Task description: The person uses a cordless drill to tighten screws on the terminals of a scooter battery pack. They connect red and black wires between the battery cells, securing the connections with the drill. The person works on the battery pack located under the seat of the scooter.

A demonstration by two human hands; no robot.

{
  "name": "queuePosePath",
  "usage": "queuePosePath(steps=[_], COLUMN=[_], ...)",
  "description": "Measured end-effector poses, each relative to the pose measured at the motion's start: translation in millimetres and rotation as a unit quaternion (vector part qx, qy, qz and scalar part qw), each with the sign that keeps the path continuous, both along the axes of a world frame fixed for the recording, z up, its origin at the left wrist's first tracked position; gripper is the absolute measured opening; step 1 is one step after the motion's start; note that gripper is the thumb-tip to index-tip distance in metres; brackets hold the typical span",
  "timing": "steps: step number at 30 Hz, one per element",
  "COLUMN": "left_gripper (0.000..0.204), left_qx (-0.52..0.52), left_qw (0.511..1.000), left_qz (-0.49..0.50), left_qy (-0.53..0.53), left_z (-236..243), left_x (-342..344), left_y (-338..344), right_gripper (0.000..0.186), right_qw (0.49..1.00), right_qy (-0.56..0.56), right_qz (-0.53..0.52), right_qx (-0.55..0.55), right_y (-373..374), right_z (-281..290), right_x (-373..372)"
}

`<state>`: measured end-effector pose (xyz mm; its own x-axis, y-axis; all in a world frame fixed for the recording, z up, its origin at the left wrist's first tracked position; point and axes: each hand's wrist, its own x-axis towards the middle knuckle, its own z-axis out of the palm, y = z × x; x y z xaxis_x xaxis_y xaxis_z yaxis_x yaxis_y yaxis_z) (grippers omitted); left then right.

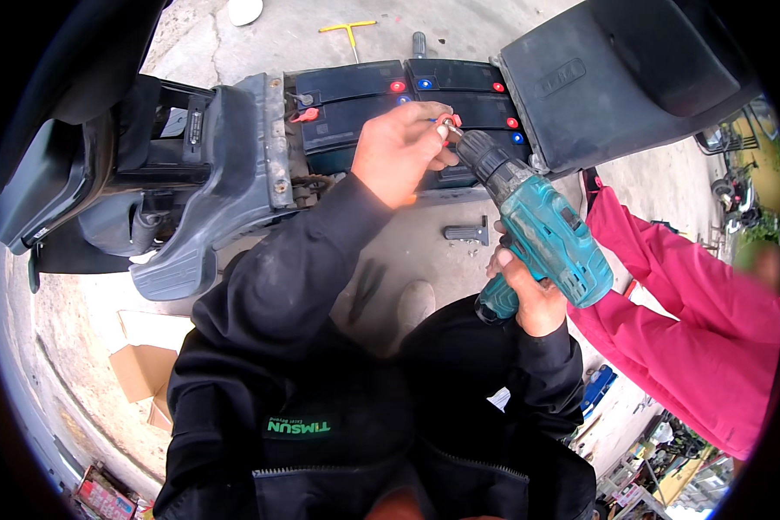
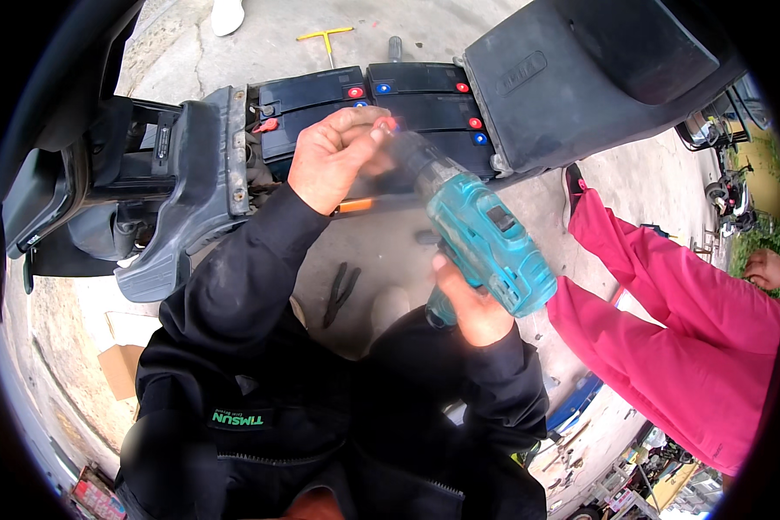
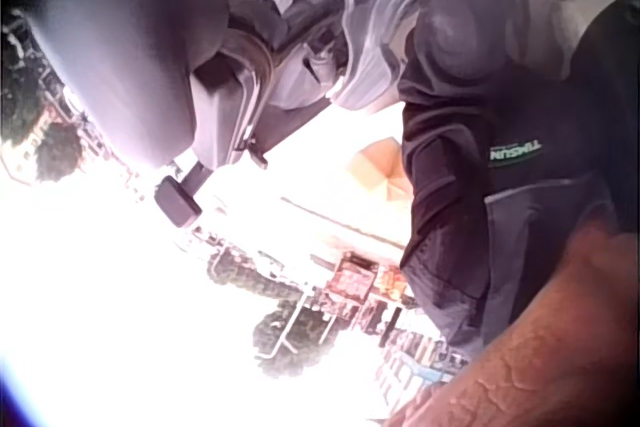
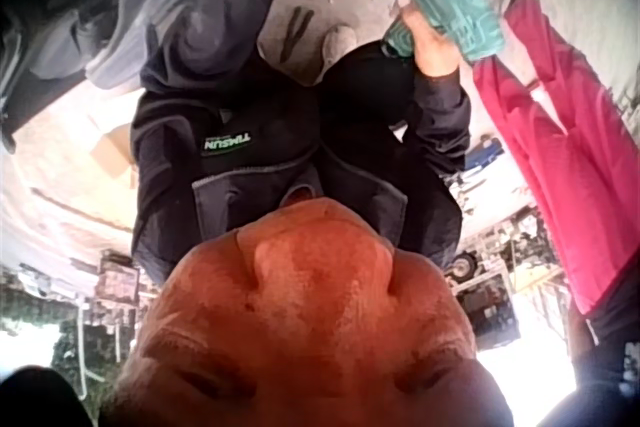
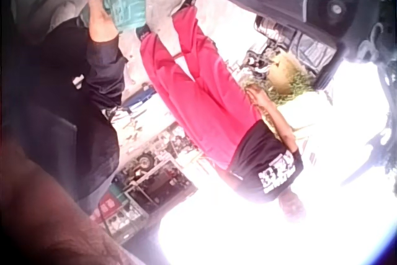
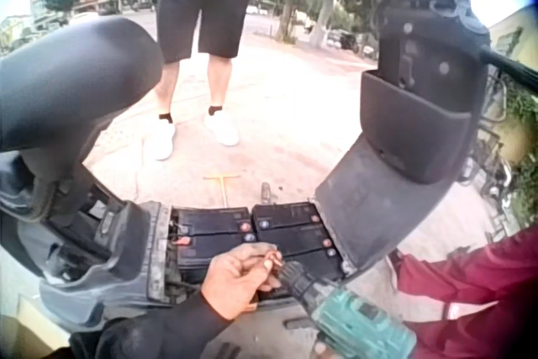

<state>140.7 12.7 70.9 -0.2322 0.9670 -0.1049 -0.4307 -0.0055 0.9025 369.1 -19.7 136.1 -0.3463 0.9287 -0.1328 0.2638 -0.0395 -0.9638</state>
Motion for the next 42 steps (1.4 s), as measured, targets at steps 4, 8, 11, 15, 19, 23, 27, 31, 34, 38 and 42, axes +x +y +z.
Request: queuePosePath(steps=[4,8,11,15,19,23,27,31,34,38,42], left_gripper=[0.021,0.020,0.021,0.022,0.026,0.025,0.022,0.023,0.024,0.026,0.026], left_qx=[-0.007,-0.005,-0.016,-0.017,-0.005,0.002,-0.014,-0.005,-0.045,-0.105,-0.124], left_qw=[1.000,1.000,0.999,0.993,0.987,0.962,0.954,0.963,0.954,0.937,0.927], left_qz=[-0.002,-0.005,-0.007,-0.026,-0.040,-0.034,-0.030,-0.022,-0.007,0.001,-0.010], left_qy=[0.011,0.021,0.049,0.114,0.155,0.272,0.297,0.268,0.298,0.332,0.355], left_z=[-5,-13,-16,-17,-28,-35,-33,-45,-61,-66,-64], left_x=[0,2,2,0,0,0,-4,-29,-43,-49,-46], left_y=[4,4,5,5,4,10,31,76,98,109,112], right_gripper=[0.043,0.042,0.035,0.029,0.034,0.033,0.032,0.026,0.029,0.027,0.030], right_qw=[0.999,1.000,0.998,0.929,0.982,0.994,0.988,0.979,0.960,0.943,0.924], right_qy=[0.024,-0.005,-0.062,-0.285,-0.144,-0.052,-0.103,-0.150,-0.228,-0.275,-0.316], right_qz=[-0.009,-0.002,0.013,0.155,0.114,0.088,0.108,0.122,0.145,0.166,0.197], right_qx=[-0.023,-0.016,0.025,0.175,0.044,-0.036,-0.047,-0.063,-0.074,-0.090,-0.091], right_y=[3,5,7,31,49,71,102,144,181,202,221], right_z=[-2,-3,-3,15,24,31,33,42,46,43,38], right_x=[-2,-1,-2,-2,-11,-19,-26,-52,-72,-97,-103])
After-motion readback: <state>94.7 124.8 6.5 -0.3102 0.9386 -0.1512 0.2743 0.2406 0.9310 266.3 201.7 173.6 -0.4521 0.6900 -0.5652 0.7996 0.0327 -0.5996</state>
